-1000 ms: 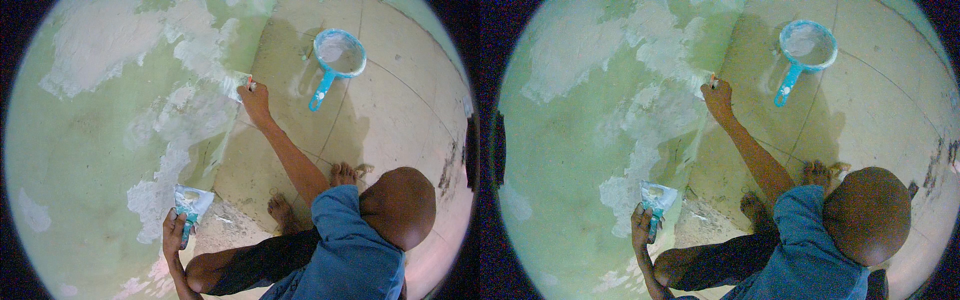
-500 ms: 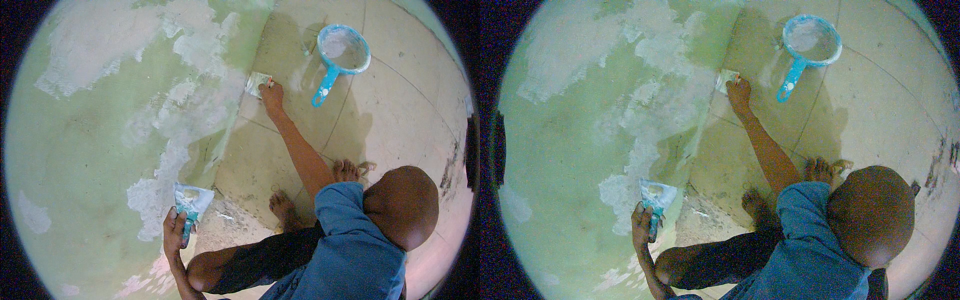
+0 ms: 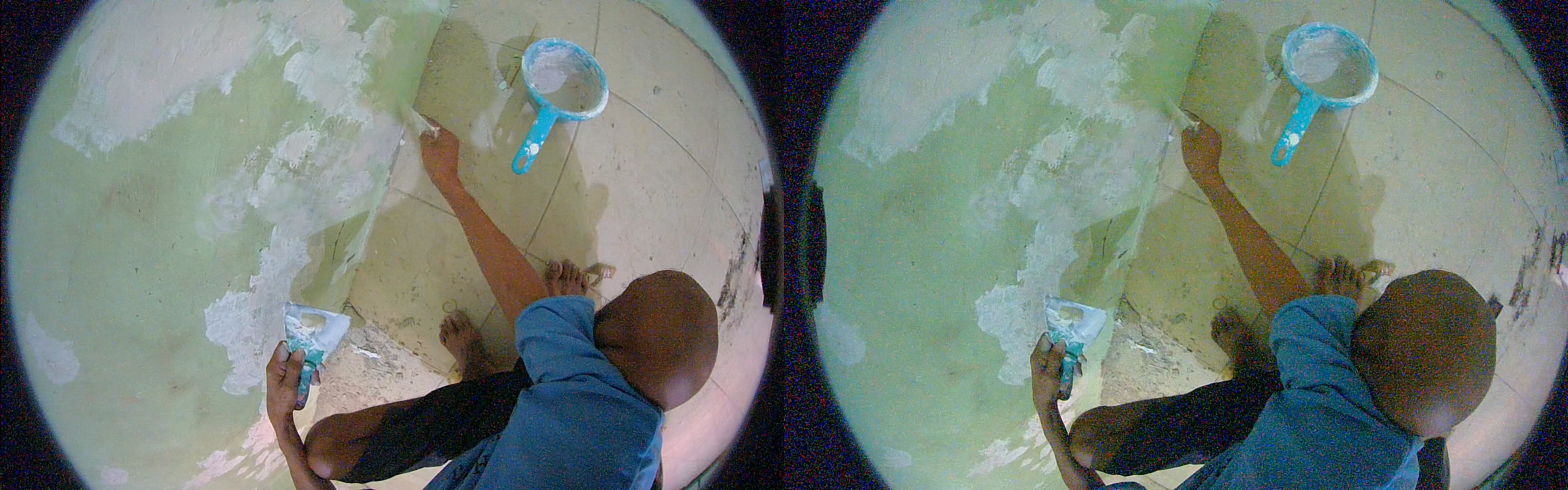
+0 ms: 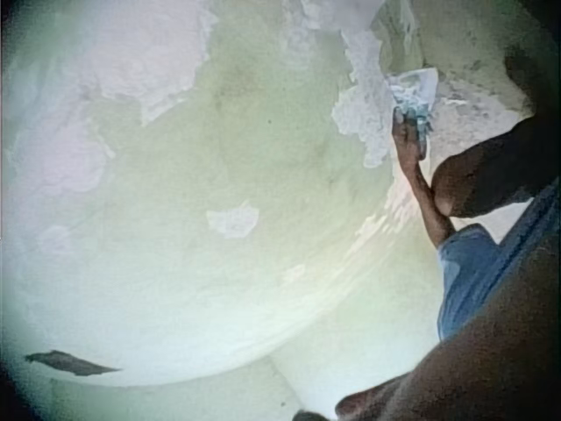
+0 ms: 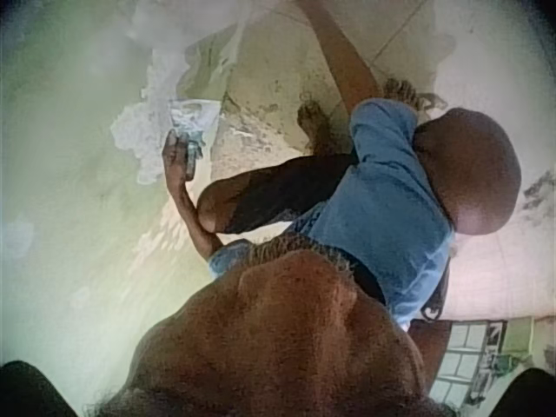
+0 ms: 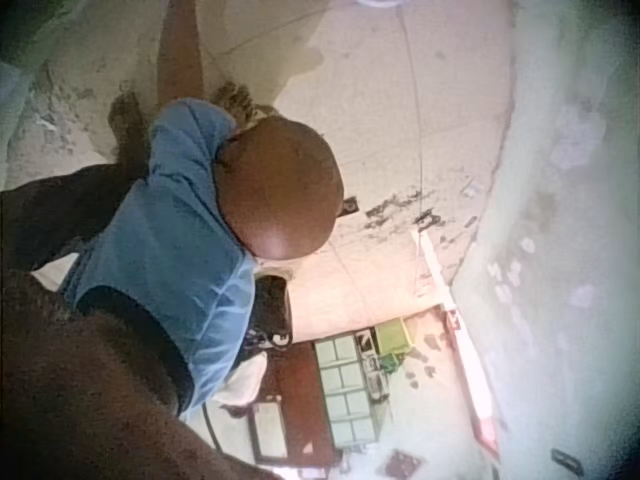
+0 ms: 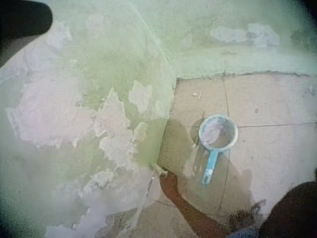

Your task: The person applies a white patching compound to a damaged area of a green wall using a putty knife and a plastic spreader.

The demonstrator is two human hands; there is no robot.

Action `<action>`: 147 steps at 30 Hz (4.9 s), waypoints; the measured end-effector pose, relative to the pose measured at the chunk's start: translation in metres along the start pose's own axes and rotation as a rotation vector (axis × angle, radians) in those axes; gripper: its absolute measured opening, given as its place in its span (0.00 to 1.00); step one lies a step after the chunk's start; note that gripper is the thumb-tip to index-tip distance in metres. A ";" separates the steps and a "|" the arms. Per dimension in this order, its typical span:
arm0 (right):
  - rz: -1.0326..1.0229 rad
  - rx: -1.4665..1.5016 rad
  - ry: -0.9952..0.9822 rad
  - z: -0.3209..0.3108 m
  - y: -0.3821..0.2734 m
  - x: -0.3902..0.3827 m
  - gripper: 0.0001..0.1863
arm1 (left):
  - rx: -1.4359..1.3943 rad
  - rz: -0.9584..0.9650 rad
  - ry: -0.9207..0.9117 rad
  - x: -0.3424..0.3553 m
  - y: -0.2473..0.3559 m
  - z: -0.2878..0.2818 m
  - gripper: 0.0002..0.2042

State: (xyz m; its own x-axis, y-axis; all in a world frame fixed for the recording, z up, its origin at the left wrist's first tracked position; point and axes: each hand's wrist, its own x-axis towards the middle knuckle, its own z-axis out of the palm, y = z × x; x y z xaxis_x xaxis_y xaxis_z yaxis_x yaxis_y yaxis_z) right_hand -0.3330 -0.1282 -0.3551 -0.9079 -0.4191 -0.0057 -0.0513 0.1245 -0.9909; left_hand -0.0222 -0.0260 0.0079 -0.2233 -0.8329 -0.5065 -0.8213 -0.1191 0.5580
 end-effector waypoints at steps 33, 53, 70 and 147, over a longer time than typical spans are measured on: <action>0.030 -0.070 -0.048 0.021 -0.009 -0.040 0.27 | -0.018 -0.021 -0.008 -0.004 -0.006 -0.004 0.07; 0.050 0.087 0.001 0.000 -0.002 -0.011 0.22 | -0.026 -0.031 -0.012 -0.004 -0.013 -0.005 0.07; -0.036 0.362 -0.189 -0.013 0.120 -0.043 0.14 | -0.014 -0.015 -0.038 0.005 -0.007 0.004 0.08; -0.215 0.051 -0.249 0.016 -0.146 -0.118 0.43 | 0.051 0.005 -0.073 -0.008 -0.008 -0.010 0.09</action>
State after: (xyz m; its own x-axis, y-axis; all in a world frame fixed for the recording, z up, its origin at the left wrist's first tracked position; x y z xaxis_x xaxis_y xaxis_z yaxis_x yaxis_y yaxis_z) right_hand -0.2119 -0.1112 -0.2121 -0.7487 -0.6386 0.1778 -0.2039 -0.0334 -0.9784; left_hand -0.0091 -0.0238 0.0138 -0.2639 -0.7914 -0.5514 -0.8450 -0.0859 0.5277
